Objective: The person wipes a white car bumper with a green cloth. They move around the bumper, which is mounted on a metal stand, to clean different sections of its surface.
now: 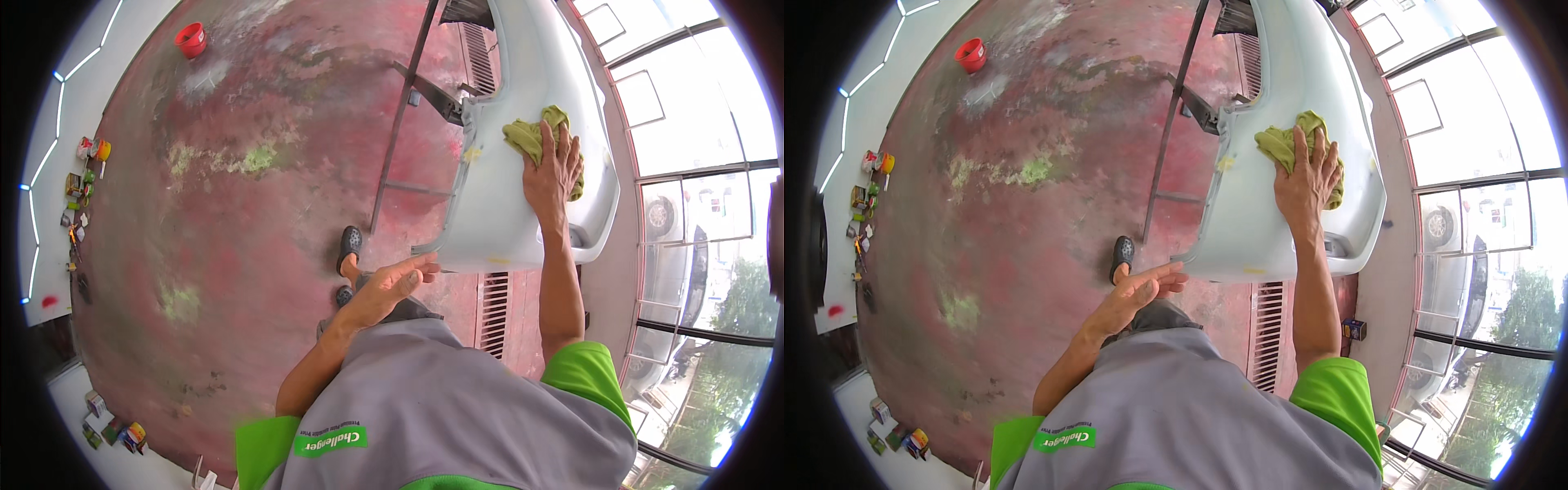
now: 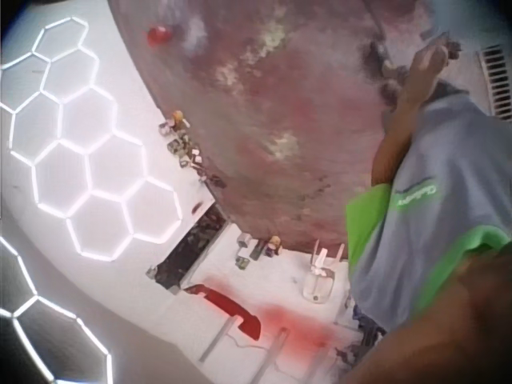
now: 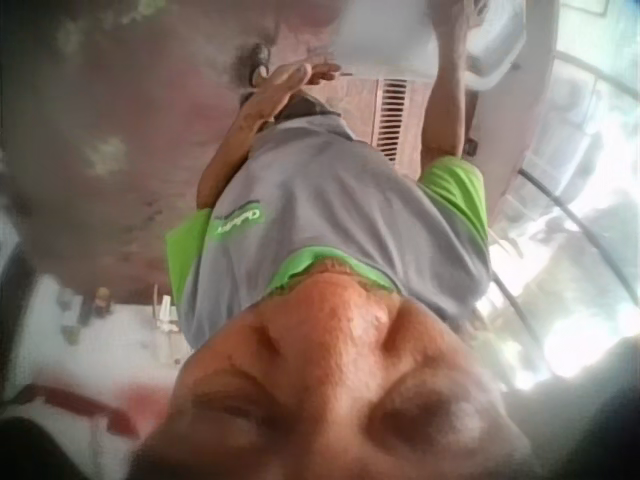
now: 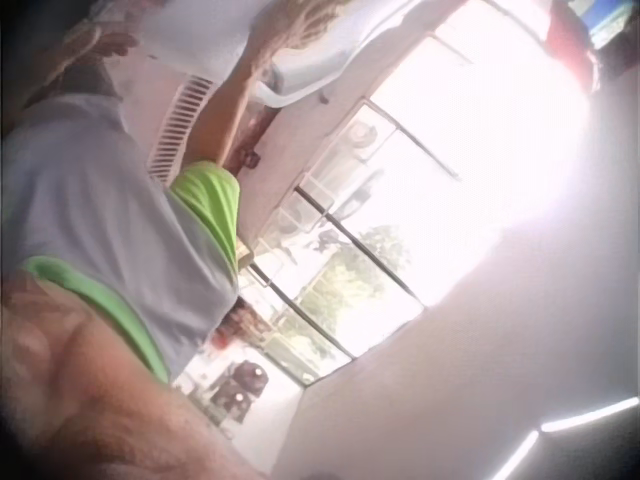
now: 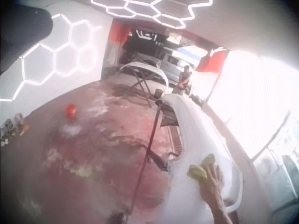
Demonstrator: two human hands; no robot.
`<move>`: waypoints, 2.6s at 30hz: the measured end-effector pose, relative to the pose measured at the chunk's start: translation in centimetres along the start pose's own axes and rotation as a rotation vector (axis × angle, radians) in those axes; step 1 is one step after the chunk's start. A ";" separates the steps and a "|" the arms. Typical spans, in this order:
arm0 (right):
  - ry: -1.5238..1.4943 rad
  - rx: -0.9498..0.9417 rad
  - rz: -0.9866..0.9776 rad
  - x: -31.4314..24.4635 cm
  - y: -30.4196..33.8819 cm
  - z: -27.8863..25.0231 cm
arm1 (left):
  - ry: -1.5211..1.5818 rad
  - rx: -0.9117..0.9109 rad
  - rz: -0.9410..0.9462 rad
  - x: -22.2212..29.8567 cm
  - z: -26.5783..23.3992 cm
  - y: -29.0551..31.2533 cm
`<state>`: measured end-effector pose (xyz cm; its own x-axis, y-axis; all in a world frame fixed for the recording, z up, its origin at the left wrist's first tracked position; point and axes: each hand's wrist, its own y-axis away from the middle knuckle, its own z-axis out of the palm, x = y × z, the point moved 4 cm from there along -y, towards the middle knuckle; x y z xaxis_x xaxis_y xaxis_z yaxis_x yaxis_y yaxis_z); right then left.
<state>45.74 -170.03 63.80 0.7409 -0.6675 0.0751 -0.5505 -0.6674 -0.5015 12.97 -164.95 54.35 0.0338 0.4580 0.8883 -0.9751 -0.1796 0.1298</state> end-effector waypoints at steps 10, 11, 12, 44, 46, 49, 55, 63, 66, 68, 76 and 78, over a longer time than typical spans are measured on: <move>0.276 -0.467 -0.238 -7.0 -9.5 8.6 | -0.046 0.475 -0.249 -1.7 -15.2 1.5; 0.248 -0.379 -0.245 -7.8 -8.5 8.6 | -0.035 0.522 -0.265 -1.4 -16.7 1.7; 0.222 -0.291 -0.249 -8.5 -7.1 8.3 | -0.026 0.567 -0.281 -1.0 -18.0 2.2; 0.055 -0.690 -0.034 -19.0 19.1 3.7 | -0.223 0.481 -0.502 0.1 -38.8 7.3; -0.142 -0.628 0.158 -21.2 18.9 3.4 | -0.217 0.420 -0.499 0.5 -38.5 6.5; -0.519 -0.682 0.423 -27.3 14.9 2.0 | -0.190 0.219 -0.436 -0.1 -37.6 4.2; -0.936 -0.723 0.371 -35.7 8.4 0.9 | 0.403 0.017 -0.418 3.2 -34.0 0.6; -1.796 -0.312 1.264 -30.8 6.8 4.6 | -0.033 0.218 0.151 15.3 -31.3 -6.1; -2.102 -0.149 1.326 -31.3 3.8 4.2 | -0.329 -0.396 -0.039 18.9 -25.3 -8.3; -2.157 -0.027 1.236 -30.1 1.2 5.3 | -0.462 -0.661 0.002 18.8 -24.1 -9.8; -0.761 0.210 0.876 -12.6 -13.9 1.2 | -0.368 -0.275 -0.303 17.6 -34.8 -19.6; -0.478 0.023 0.677 -9.9 -17.1 5.1 | -0.426 -0.116 -0.349 16.3 -38.1 -22.2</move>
<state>49.76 -150.36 67.22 0.3384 -0.7069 -0.6211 -0.9321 -0.1612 -0.3243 26.85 -120.34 49.21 0.4213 0.0765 0.9037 -0.9069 0.0273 0.4205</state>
